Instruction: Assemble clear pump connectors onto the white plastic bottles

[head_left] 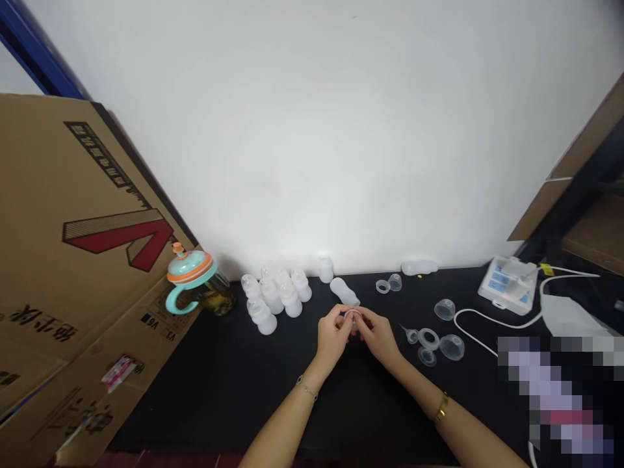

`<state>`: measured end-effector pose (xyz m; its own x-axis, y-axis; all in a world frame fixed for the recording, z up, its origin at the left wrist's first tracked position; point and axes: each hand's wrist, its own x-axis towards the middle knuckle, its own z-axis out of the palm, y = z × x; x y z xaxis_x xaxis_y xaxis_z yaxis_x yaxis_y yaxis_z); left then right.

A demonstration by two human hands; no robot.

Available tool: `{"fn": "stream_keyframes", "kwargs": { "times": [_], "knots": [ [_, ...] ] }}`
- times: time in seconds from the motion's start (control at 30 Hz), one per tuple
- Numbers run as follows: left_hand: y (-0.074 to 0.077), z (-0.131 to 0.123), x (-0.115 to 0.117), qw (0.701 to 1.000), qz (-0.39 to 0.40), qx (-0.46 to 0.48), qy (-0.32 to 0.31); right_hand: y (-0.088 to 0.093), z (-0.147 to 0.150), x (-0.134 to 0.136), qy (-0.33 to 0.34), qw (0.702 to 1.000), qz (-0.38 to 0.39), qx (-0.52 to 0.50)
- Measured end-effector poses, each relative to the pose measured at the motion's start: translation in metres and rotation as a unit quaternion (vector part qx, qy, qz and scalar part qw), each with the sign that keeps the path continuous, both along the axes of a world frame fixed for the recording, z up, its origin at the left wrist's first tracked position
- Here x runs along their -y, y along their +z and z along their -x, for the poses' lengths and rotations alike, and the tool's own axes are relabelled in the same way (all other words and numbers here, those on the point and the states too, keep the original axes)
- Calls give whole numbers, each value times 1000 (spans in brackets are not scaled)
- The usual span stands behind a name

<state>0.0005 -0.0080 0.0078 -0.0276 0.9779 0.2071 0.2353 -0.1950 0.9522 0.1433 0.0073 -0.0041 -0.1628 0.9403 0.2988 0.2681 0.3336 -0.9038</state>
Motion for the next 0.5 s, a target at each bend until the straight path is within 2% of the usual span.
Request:
{"fn": "stream_keyframes", "kwargs": {
  "times": [0.5],
  "knots": [
    [0,1,-1,1000,-11,-24,-4,4,-1,0,4,1000,-10,13]
  ]
}}
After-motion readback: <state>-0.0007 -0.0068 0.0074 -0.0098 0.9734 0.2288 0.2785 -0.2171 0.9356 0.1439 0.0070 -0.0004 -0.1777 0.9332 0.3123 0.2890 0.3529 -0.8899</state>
